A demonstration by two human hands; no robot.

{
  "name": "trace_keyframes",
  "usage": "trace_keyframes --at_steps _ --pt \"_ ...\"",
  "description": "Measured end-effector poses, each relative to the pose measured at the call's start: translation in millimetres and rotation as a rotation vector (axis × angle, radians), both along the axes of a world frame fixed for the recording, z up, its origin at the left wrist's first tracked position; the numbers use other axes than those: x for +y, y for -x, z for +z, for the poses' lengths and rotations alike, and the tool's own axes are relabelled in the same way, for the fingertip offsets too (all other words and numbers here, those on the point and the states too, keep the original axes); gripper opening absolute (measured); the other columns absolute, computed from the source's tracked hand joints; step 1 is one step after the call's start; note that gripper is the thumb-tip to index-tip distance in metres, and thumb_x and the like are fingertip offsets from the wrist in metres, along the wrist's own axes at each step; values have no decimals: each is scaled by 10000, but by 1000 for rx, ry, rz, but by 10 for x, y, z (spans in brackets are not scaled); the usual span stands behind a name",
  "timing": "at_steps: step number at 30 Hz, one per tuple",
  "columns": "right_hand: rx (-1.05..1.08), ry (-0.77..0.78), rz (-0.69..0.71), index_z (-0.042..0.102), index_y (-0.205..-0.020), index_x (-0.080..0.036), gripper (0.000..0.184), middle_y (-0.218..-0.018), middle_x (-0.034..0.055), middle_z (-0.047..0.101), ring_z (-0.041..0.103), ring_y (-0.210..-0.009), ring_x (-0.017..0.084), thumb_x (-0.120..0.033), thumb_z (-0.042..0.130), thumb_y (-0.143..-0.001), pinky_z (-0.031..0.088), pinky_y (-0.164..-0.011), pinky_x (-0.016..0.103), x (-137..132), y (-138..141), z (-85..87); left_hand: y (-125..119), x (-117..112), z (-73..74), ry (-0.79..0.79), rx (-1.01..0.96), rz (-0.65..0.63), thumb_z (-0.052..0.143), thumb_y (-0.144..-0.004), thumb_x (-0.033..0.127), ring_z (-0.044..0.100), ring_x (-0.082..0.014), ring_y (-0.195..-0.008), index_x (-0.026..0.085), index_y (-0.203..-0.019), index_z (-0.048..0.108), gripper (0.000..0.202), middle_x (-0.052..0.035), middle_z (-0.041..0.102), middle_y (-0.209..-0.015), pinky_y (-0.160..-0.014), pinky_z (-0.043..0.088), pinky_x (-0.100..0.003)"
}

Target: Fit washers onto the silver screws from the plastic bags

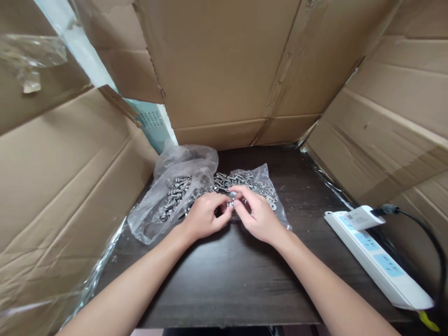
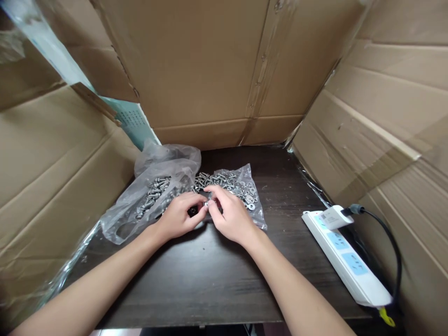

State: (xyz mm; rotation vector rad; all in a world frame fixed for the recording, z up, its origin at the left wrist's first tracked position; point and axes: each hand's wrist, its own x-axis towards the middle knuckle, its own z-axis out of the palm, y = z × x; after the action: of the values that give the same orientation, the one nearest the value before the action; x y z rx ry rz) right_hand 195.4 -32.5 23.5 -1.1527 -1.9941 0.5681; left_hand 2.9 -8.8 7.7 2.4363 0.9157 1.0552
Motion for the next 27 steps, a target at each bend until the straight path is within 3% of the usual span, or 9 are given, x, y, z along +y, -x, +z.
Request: trace_keyframes --at_steps 8,15,27 --pt "-29 60 14 629 -1169 -239 243 -1035 38 757 717 -900 197 -244 426 -1035 510 -838 331 19 9 10 -9 -3 21 7 0 -4 576 -908 210 608 -168 -681 181 -866 667 104 -17 665 -714 -709 465 -300" --pt "-15 -9 26 604 -1203 -215 273 -993 50 682 648 -876 193 -150 484 -966 504 -789 334 3 -4 27 17 25 26 -10 16 9 575 -903 215 625 -171 -691 179 -939 670 109 -10 666 -723 -711 477 -297" --pt "54 -16 59 582 -1250 -207 291 -1079 62 623 614 -881 174 -162 496 -977 511 -767 322 10 4 9 1 32 30 25 40 12 576 -895 199 611 -150 -672 176 -873 620 54 -4 669 -753 -690 456 -266"
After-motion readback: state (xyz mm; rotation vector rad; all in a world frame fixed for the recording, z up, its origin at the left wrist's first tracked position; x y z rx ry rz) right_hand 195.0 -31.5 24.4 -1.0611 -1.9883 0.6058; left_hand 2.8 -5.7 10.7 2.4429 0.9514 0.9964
